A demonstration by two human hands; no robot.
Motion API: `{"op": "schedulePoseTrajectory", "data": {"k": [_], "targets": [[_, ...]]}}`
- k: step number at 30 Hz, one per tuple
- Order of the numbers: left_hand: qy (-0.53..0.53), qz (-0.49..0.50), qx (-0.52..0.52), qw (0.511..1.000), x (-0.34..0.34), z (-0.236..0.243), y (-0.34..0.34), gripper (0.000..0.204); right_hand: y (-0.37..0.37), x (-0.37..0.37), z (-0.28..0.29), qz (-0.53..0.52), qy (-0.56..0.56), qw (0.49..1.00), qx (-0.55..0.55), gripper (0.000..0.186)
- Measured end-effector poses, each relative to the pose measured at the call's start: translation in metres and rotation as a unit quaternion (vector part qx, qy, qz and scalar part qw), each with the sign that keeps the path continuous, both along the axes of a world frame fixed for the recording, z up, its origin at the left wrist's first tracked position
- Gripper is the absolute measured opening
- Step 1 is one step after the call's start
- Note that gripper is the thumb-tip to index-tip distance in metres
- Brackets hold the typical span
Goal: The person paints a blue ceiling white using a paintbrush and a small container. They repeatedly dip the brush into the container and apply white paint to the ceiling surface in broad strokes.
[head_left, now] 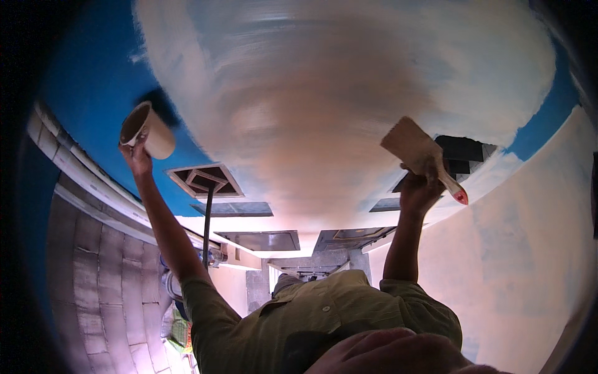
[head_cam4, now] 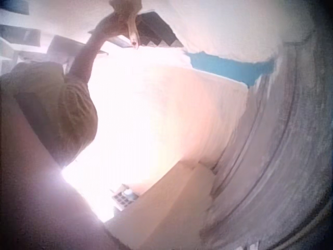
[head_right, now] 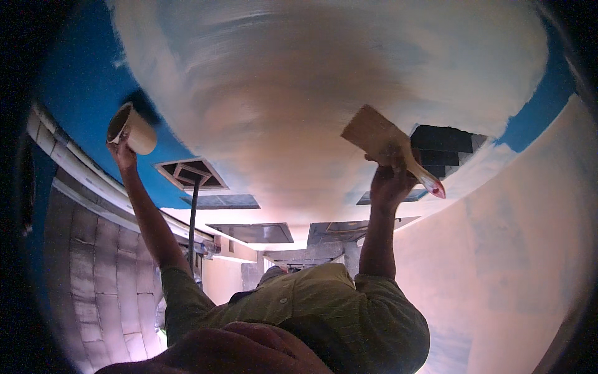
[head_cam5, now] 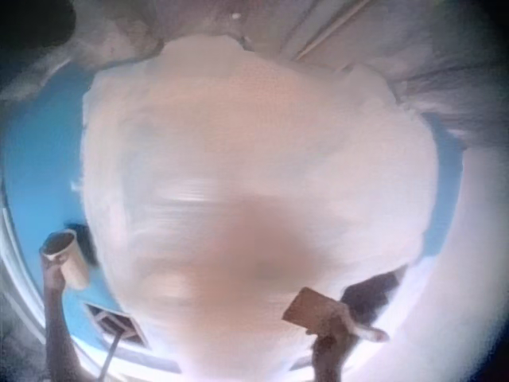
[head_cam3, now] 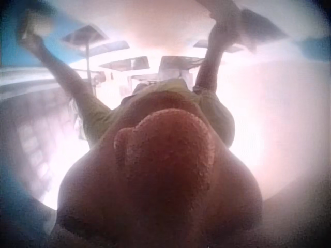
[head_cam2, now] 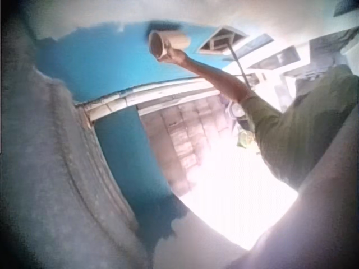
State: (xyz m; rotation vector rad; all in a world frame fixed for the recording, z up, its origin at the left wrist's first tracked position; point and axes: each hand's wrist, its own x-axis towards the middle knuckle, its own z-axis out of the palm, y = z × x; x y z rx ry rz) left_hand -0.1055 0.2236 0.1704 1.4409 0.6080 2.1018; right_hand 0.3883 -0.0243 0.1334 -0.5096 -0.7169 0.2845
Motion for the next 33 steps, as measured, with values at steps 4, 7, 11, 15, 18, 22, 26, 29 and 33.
{"op": "schedulePoseTrajectory", "data": {"k": [4, 7, 11, 15, 18, 22, 26, 29, 33], "targets": [[0.024, -0.051, 0.0, 0.998, 0.033, -0.005, -0.017, 0.058, -0.012, 0.006, 0.005, -0.035, 0.004, 0.999, 0.006, 0.025], [0.029, -0.07, -0.015, 0.997, 0.062, -0.013, -0.031, 0.068, -0.016, 0.008, 0.002, -0.042, 0.016, 0.999, -0.023, 0.031], [0.126, -0.092, -0.054, 0.986, 0.108, -0.023, -0.067, 0.076, -0.022, -0.009, 0.022, -0.009, -0.067, 0.998, 0.003, 0.033], [0.253, -0.244, 0.028, 0.936, 0.176, -0.001, -0.118, 0.082, -0.026, -0.015, 0.023, -0.052, -0.118, 0.992, -0.001, 0.034], [0.315, -0.222, 0.083, 0.919, 0.207, 0.001, -0.138, 0.082, -0.026, -0.031, 0.03, -0.034, -0.182, 0.983, 0.02, 0.04], [0.336, -0.177, 0.12, 0.917, 0.231, 0.0, -0.154, 0.082, -0.021, -0.047, 0.04, 0.022, -0.244, 0.968, 0.063, 0.032], [0.335, -0.168, 0.1, 0.922, 0.236, -0.009, -0.157, 0.081, -0.017, -0.046, 0.041, 0.074, -0.328, 0.941, 0.044, 0.031], [0.332, -0.17, 0.098, 0.923, 0.24, -0.012, -0.159, 0.081, -0.001, -0.028, 0.027, 0.114, -0.403, 0.905, 0.073, 0.03], [0.335, -0.162, 0.096, 0.923, 0.243, -0.016, -0.158, 0.081, 0.006, -0.023, 0.023, 0.12, -0.479, 0.868, 0.054, 0.029]]}}
